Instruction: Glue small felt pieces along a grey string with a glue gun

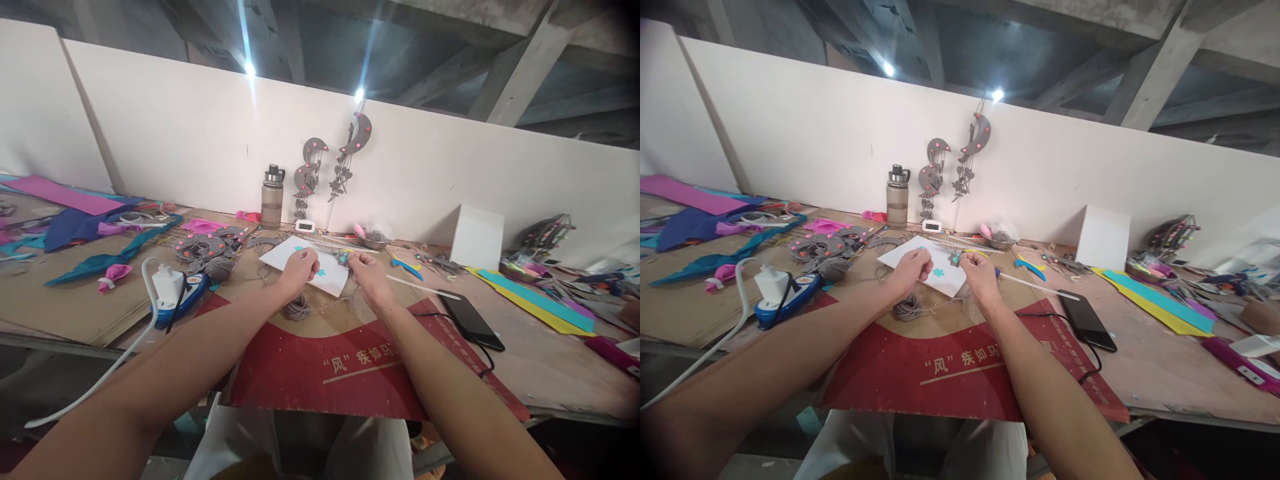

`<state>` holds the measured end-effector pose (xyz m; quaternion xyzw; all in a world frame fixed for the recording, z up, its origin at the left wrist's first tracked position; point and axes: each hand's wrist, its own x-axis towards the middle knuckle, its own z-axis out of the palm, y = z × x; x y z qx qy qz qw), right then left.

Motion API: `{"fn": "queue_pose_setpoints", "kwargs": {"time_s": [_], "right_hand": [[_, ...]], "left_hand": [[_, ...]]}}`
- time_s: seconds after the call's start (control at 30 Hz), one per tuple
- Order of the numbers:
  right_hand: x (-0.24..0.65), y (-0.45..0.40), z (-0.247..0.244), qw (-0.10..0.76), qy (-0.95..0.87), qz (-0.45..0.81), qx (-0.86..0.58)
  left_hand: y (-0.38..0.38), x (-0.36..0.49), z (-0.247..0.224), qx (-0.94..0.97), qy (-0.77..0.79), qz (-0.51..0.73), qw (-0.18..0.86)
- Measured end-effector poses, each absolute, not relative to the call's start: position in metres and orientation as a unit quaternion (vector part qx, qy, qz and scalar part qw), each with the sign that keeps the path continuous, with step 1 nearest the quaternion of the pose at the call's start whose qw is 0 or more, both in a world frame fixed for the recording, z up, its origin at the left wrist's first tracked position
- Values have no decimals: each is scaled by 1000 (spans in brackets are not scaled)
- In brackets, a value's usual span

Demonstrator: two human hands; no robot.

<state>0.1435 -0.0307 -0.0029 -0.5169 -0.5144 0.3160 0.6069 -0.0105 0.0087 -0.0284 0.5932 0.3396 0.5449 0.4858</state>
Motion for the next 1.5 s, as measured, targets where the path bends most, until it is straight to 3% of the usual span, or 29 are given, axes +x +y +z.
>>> {"fn": "queue_pose_setpoints", "kwargs": {"time_s": [0.53,1.07,1.5], "right_hand": [[151,-18,-16,599,-543,252,-531],[150,-10,-30,568,-577,166,-562],[154,-15,-21,581,-565,172,-560]], "left_hand": [[3,-8,-26,615,335,533,475],[10,-12,-19,536,304,638,462],[10,-10,-22,551,324,602,478]]}}
